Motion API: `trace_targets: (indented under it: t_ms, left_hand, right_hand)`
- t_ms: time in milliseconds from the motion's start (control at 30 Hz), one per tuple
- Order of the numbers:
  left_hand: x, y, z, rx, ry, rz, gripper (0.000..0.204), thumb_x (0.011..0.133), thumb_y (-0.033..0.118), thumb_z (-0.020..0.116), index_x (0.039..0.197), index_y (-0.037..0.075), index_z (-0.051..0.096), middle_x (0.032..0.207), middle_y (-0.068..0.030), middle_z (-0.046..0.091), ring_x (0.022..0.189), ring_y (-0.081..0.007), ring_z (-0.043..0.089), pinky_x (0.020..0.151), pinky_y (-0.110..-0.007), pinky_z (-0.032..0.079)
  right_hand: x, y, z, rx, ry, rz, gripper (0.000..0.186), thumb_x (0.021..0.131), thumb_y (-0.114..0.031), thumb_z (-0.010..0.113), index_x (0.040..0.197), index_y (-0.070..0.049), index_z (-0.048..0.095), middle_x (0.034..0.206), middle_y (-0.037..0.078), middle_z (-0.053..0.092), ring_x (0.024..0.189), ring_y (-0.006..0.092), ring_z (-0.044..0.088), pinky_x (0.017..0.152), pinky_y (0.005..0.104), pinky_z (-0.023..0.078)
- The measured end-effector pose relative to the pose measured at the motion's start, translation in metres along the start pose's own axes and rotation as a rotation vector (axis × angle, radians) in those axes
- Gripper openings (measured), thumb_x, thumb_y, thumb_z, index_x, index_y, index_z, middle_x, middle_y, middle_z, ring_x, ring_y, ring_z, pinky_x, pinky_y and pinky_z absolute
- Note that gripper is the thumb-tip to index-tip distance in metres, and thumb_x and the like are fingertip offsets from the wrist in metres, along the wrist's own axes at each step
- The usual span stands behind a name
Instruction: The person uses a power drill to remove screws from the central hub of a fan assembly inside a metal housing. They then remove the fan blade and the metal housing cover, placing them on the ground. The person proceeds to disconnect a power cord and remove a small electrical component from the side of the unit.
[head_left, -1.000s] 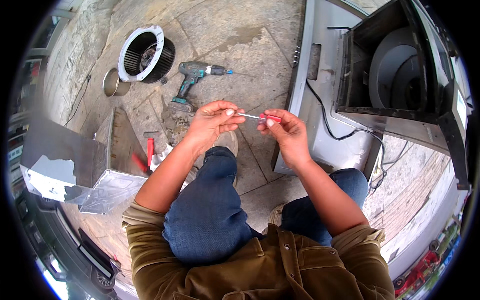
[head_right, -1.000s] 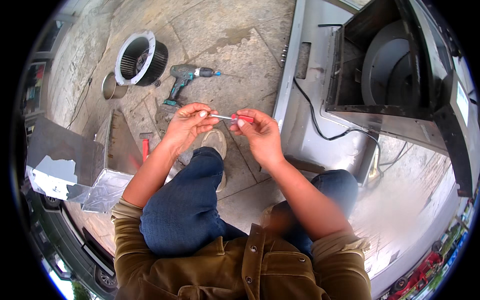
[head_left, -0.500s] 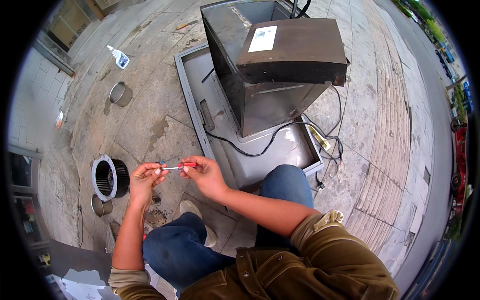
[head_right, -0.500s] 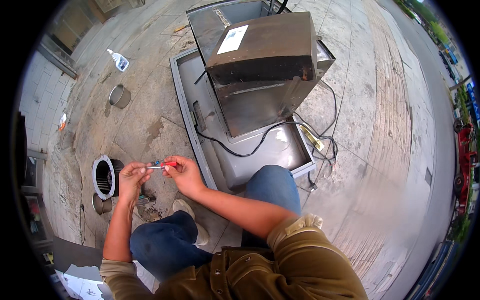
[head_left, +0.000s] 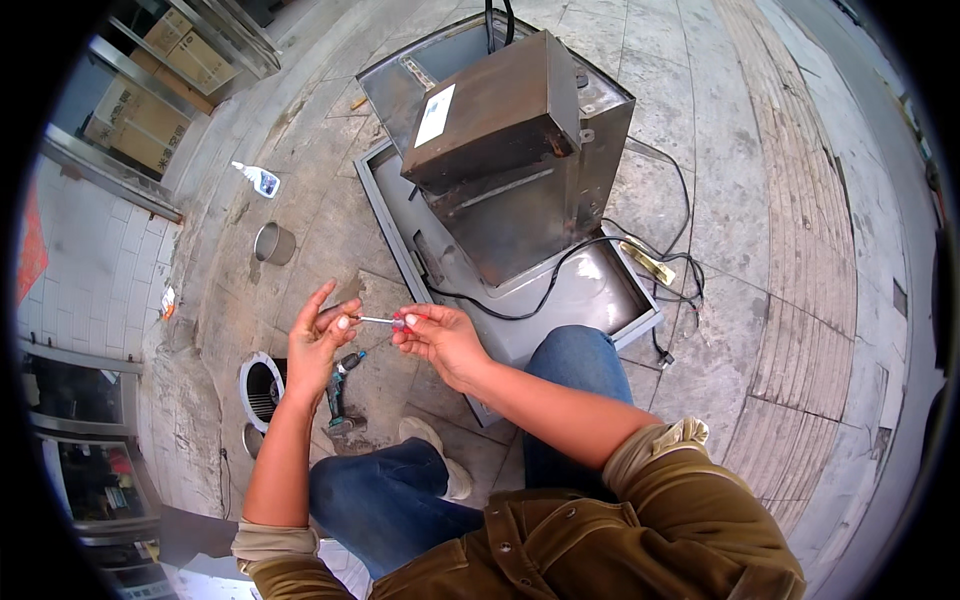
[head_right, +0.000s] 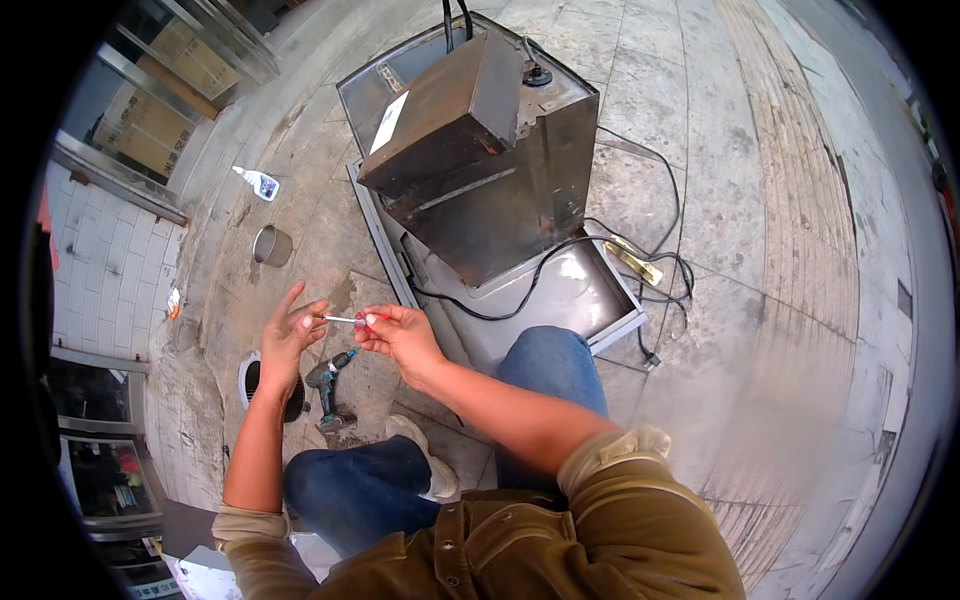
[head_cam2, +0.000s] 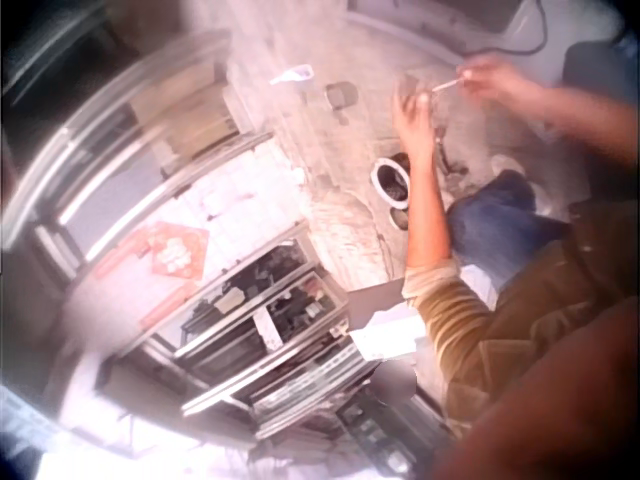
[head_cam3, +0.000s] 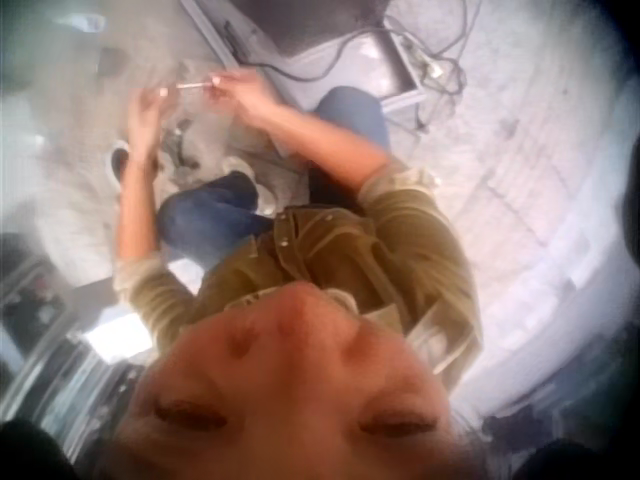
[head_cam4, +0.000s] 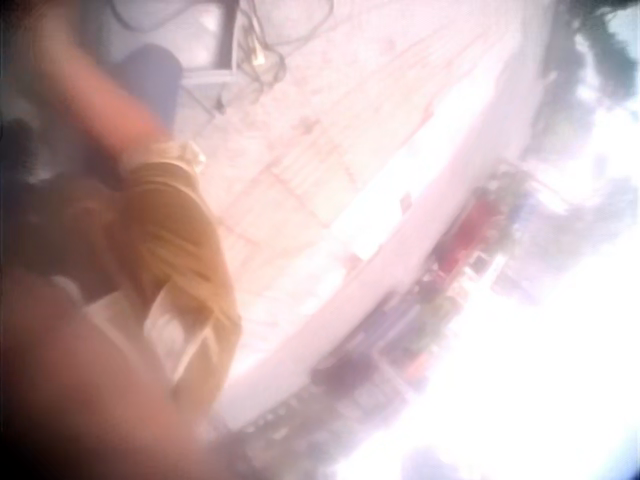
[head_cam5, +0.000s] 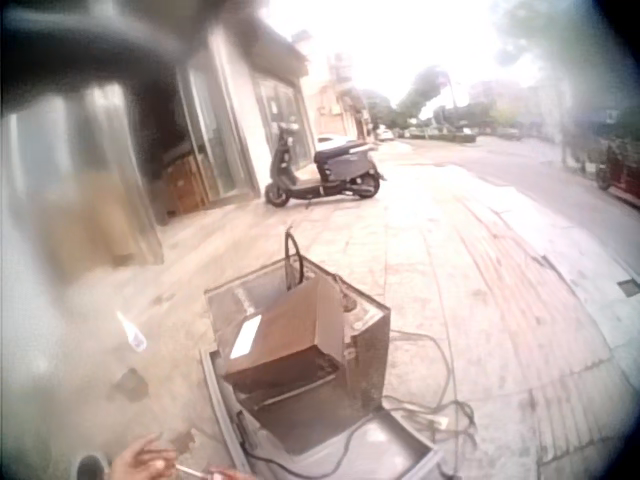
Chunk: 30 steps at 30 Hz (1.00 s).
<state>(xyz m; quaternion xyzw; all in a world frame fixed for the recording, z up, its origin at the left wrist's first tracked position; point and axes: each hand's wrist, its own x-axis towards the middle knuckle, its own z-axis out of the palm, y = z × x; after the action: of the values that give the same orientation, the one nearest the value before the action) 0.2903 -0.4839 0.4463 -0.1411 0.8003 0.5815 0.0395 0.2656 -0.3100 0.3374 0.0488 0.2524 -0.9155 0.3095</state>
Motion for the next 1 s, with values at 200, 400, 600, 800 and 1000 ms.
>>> trace_targets:
  t_ms: [200, 400, 600, 800, 1000]
  left_hand:
    - [0.031, 0.108, 0.060, 0.657, 0.174, 0.868, 0.096, 0.067, 0.030, 0.080, 0.145, 0.009, 0.027, 0.146, -0.0117, 0.037, 0.134, -0.0299, 0.036, 0.108, -0.046, 0.030]
    - [0.083, 0.137, 0.155, 0.982, 0.132, 1.136, 0.092, 0.068, 0.039, 0.077, 0.144, 0.016, 0.031, 0.148, -0.0087, 0.032, 0.138, -0.0310, 0.026, 0.109, -0.049, 0.026]
    - [0.157, 0.152, 0.183, 0.695, 0.245, 1.166, 0.073, 0.081, 0.037, 0.067, 0.141, 0.009, 0.036, 0.138, -0.0171, 0.044, 0.126, -0.0350, 0.043, 0.104, -0.039, 0.035]
    - [0.203, 0.146, 0.197, 0.823, 0.333, 0.998, 0.067, 0.083, 0.039, 0.066, 0.137, 0.008, 0.043, 0.136, -0.0167, 0.047, 0.125, -0.0319, 0.045, 0.103, -0.037, 0.037]
    - [0.175, 0.156, 0.145, 0.534, 0.154, 0.914, 0.056, 0.086, 0.037, 0.064, 0.130, 0.004, 0.051, 0.127, -0.0169, 0.056, 0.118, -0.0268, 0.053, 0.100, -0.033, 0.038]
  right_hand:
    - [-0.010, -0.020, -0.028, -0.016, 0.064, -0.110, 0.019, 0.092, -0.009, 0.057, 0.106, 0.003, 0.058, 0.089, 0.010, 0.065, 0.077, 0.0147, 0.064, 0.071, 0.0263, 0.053]
    - [-0.026, -0.007, -0.034, -0.053, 0.068, -0.052, 0.017, 0.092, -0.008, 0.057, 0.104, 0.002, 0.059, 0.090, 0.009, 0.065, 0.077, 0.0144, 0.064, 0.071, 0.0271, 0.053]
    - [-0.039, -0.006, -0.065, -0.072, 0.124, -0.017, 0.017, 0.091, -0.008, 0.057, 0.104, 0.003, 0.059, 0.089, 0.009, 0.066, 0.076, 0.0148, 0.064, 0.069, 0.0274, 0.054]
    - [-0.034, 0.005, -0.069, -0.067, 0.112, 0.022, 0.017, 0.091, -0.009, 0.057, 0.104, 0.003, 0.059, 0.087, 0.009, 0.066, 0.075, 0.0151, 0.065, 0.068, 0.0267, 0.054]
    - [-0.021, 0.013, -0.063, -0.075, 0.124, 0.065, 0.018, 0.091, -0.007, 0.057, 0.107, 0.003, 0.057, 0.090, 0.011, 0.064, 0.078, 0.0170, 0.064, 0.071, 0.0273, 0.054]
